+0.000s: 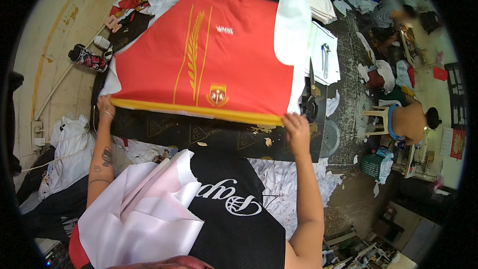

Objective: The person uses shears to cut a large white sheet of fabric on a worktable, then places a red and white jersey on top and trims the edges. The person repeats this process with additional sheets and jerseys, stacking the cut pieces.

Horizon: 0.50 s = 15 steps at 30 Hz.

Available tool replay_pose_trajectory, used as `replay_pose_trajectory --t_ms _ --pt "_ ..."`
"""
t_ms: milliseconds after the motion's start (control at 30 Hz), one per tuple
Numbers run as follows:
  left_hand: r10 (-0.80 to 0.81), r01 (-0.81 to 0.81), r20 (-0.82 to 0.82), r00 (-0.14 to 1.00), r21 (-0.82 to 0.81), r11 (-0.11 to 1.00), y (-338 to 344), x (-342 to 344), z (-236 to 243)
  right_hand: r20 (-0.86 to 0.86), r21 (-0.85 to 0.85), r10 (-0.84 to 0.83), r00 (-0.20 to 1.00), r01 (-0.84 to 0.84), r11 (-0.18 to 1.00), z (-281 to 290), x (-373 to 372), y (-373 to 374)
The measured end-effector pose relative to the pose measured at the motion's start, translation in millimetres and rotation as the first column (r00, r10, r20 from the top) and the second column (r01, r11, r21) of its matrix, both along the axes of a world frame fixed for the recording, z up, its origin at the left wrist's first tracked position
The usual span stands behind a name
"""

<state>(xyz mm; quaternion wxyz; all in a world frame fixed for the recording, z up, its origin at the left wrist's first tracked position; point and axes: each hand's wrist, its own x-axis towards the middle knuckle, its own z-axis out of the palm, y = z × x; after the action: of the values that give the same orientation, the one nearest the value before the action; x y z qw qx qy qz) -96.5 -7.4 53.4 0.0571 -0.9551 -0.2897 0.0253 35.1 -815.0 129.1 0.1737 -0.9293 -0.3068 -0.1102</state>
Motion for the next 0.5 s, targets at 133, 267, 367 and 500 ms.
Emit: replay_pose_trajectory --t_ms 133,267,367,500 --pt "0.017 -0.056 -0.099 0.995 -0.411 0.910 -29 -62 -39 -0.224 -0.156 -0.053 0.973 0.018 0.988 -59 -55 -1" --pt "0.128 -0.359 -0.452 0.883 -0.474 0.804 -14 -67 3 -0.339 -0.183 -0.206 0.918 0.150 0.972 -52 -76 -1" --pt "0.171 -0.459 -0.589 0.790 -0.383 0.801 0 -7 26 -0.466 -0.150 -0.302 0.832 0.262 0.953 -34 -13 20" --pt "0.275 -0.276 -0.062 0.959 -0.406 0.871 -9 153 11 -0.276 0.110 -0.221 0.936 0.259 0.960 -50 156 76"
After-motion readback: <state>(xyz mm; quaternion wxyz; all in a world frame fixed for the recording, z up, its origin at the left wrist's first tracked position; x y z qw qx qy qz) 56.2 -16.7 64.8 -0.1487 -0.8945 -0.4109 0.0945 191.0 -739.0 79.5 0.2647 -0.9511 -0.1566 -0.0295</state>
